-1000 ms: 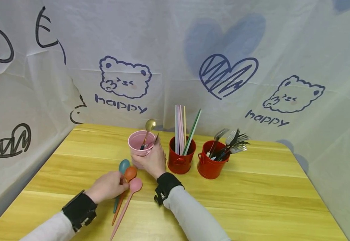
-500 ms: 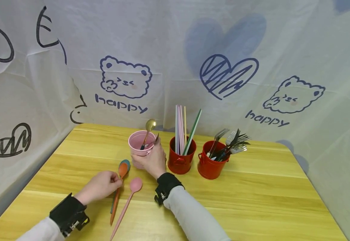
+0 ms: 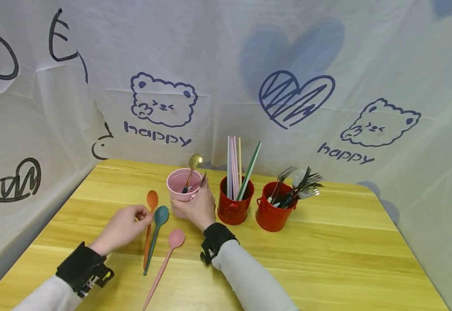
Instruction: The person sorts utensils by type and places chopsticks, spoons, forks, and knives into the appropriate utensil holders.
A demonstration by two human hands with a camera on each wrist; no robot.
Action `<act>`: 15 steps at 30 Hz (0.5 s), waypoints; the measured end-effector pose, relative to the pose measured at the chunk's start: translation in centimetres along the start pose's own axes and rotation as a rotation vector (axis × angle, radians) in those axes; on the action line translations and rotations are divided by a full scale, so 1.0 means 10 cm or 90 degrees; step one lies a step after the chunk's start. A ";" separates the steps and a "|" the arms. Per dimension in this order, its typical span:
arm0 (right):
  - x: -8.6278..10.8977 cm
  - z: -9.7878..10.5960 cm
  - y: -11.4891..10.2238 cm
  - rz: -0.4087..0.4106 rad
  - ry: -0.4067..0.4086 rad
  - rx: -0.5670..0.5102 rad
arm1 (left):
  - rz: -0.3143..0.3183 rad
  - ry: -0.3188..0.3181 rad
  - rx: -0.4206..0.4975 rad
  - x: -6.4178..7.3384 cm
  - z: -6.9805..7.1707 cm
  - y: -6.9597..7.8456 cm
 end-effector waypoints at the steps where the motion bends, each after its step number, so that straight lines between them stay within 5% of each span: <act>1: 0.00 0.00 0.00 0.001 0.002 0.002 | -0.006 0.011 -0.005 -0.02 0.03 0.01; 15: 0.00 0.00 0.00 0.012 -0.003 -0.003 | -0.036 0.089 -0.012 -0.28 0.32 0.21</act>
Point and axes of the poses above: each hand's wrist, its own x-axis away from the middle knuckle, its own z-axis out of the back of the hand, y = z × x, the point moved 9 cm from there along -x, towards the middle knuckle, and after that the axes turned 10 degrees about -z, right-handed, at the moved point
